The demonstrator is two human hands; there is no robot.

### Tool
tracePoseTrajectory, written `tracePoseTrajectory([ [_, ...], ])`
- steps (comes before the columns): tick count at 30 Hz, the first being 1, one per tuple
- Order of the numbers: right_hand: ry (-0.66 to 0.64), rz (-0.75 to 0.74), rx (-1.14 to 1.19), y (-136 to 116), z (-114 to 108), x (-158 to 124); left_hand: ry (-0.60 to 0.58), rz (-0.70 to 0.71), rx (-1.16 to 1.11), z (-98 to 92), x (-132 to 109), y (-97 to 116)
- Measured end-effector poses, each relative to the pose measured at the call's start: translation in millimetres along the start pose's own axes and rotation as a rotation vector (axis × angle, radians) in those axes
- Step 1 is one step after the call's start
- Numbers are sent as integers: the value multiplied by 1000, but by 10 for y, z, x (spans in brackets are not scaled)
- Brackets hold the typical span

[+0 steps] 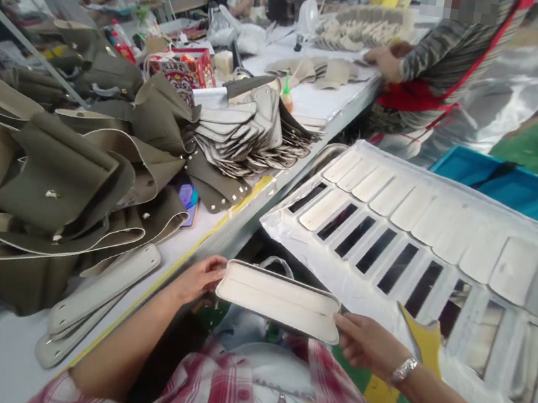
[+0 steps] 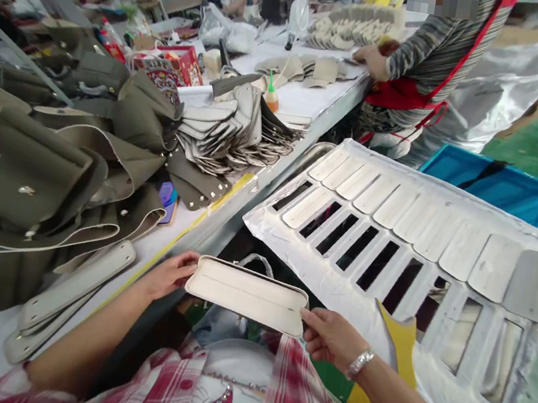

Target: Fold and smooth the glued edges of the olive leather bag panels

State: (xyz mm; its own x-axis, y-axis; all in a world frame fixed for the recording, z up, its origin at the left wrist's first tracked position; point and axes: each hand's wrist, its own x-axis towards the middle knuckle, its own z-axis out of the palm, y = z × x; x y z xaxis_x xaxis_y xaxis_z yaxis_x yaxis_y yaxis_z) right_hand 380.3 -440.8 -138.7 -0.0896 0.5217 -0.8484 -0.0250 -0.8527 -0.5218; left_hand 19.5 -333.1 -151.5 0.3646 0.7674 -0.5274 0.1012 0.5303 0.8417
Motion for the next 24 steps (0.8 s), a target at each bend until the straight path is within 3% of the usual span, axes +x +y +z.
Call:
tracePoseTrajectory([
  [5,-24,28,-61,-82,-71,-50,-22,-42,127,88,17,8],
  [11,-42,136,-79,-308,-126,60,-55,-6,383,18,175,56],
  [14,-66,98,-57,-316,-121,94,-30,23,425,-37,216,98],
  [18,-48,-7,-136,-190,-169,86,-243,-24,589,-61,253,364],
  [21,-5,-228,-271,-88,-235,69,-312,165,895,217,305,648],
  [24,148,-597,-393,-71,-256,49,-434,404,1050,808,416,804],
])
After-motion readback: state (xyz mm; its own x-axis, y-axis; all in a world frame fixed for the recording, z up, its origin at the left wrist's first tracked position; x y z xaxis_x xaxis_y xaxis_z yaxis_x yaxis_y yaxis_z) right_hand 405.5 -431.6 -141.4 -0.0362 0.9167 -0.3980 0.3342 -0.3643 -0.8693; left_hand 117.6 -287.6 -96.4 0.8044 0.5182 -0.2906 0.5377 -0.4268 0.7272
